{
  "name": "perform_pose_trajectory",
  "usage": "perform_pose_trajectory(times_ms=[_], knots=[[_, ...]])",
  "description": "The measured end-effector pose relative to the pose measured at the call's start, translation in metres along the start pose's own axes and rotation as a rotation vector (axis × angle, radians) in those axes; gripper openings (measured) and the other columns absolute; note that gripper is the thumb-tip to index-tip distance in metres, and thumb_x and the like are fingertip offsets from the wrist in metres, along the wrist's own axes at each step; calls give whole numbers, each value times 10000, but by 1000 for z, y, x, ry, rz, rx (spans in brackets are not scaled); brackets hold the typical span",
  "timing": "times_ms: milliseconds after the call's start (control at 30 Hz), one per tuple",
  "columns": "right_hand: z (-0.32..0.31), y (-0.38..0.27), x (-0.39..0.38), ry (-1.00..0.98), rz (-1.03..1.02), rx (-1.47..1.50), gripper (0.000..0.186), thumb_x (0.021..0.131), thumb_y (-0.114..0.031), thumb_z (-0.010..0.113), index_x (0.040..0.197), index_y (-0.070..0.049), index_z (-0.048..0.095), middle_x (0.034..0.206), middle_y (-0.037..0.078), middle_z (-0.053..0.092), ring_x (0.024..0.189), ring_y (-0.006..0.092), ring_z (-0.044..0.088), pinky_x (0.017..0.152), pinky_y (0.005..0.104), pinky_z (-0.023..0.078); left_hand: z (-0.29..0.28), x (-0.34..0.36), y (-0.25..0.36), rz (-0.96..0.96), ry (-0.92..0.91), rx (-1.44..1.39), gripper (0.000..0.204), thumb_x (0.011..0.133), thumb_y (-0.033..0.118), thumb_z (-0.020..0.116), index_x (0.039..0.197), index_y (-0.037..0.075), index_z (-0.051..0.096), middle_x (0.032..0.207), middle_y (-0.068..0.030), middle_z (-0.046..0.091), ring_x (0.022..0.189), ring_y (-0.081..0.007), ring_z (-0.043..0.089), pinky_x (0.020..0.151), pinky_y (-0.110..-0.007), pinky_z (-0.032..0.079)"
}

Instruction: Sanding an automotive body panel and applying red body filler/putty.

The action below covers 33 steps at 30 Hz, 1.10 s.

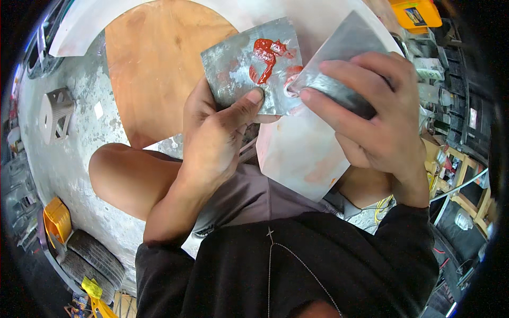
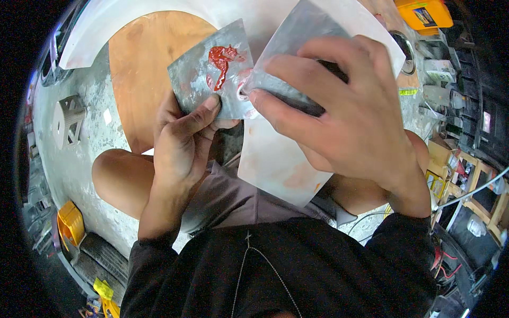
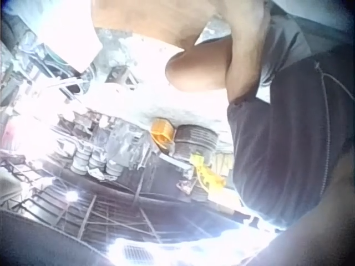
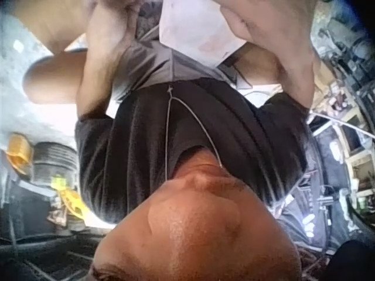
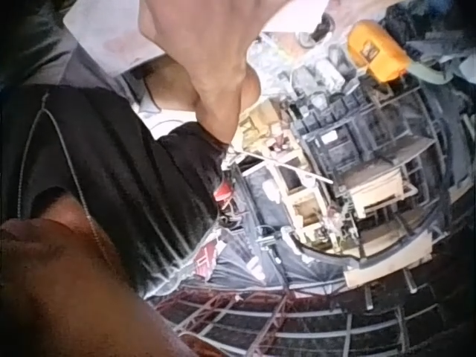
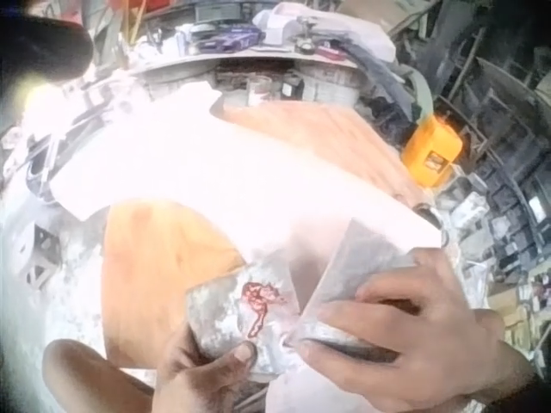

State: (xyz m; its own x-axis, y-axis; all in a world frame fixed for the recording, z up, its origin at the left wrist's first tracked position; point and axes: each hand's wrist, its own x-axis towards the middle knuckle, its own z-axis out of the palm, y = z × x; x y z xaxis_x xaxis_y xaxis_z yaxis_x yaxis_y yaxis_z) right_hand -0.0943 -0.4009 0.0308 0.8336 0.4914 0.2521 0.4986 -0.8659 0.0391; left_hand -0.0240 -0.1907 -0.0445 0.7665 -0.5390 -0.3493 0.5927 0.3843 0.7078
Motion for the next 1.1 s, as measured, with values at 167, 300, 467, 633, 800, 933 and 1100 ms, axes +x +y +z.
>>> perform_pose_trajectory(times_ms=[167, 300, 467, 633, 800, 933, 1100], knots=[[3, 3, 2, 57, 13, 32, 510, 572, -108, 628, 1060, -200, 743, 1165, 47, 607, 969, 289, 519, 834, 386, 454, 4, -1, 1, 19, 28, -43, 337, 931, -36, 524, 1259, -70, 455, 1162, -177, 618, 1015, -250, 657, 840, -365, 588], [8, 7, 2, 115, 11, 77, 504, 590, -81, 619, 1077, -156, 728, 1191, 103, 594, 980, 291, 526, 842, 382, 455, 3, 0, 2, 10, 30, -58, 344, 933, -37, 519, 1269, -68, 451, 1158, -180, 620, 1009, -253, 658, 844, -373, 592], [27, 0, -3, 181, 237, 550, 366, 747, -49, 556, 1098, 5, 645, 1290, 271, 457, 1083, 311, 503, 919, 403, 426, -3, 1, 0, -41, 14, -162, 345, 937, -31, 512, 1276, -56, 453, 1177, -176, 611, 1015, -257, 652, 866, -387, 589], [57, -9, -2, 177, 190, 553, 447, 724, -17, 548, 1168, -27, 592, 1329, 245, 394, 1129, 331, 469, 959, 405, 405, -5, 1, -1, -3, -19, -268, 336, 954, 0, 499, 1286, -31, 456, 1224, -157, 585, 1046, -253, 632, 919, -403, 556], [46, 3, 9, 124, 237, 302, 457, 703, -41, 543, 1144, -63, 660, 1323, 225, 456, 1142, 330, 474, 981, 426, 401, -7, -6, 11, 178, 25, -100, 344, 933, -46, 518, 1272, -38, 461, 1200, -164, 594, 1048, -240, 631, 898, -376, 545], [17, -1, 15, 70, 268, 329, 512, 670, -45, 541, 1164, -88, 669, 1317, 209, 495, 1160, 359, 485, 996, 446, 400, -7, -5, 9, 384, 195, 326, 384, 903, -55, 588, 1264, -41, 457, 1148, -160, 620, 1039, -208, 622, 887, -331, 520], [12, -17, 20, -111, 292, 212, 580, 629, -28, 543, 1184, -138, 673, 1298, 191, 503, 1155, 387, 490, 992, 466, 412, 7, -6, -10, 596, 163, 385, 308, 909, -2, 640, 1183, -8, 499, 1025, -82, 629, 867, -159, 627, 798, -266, 495]])
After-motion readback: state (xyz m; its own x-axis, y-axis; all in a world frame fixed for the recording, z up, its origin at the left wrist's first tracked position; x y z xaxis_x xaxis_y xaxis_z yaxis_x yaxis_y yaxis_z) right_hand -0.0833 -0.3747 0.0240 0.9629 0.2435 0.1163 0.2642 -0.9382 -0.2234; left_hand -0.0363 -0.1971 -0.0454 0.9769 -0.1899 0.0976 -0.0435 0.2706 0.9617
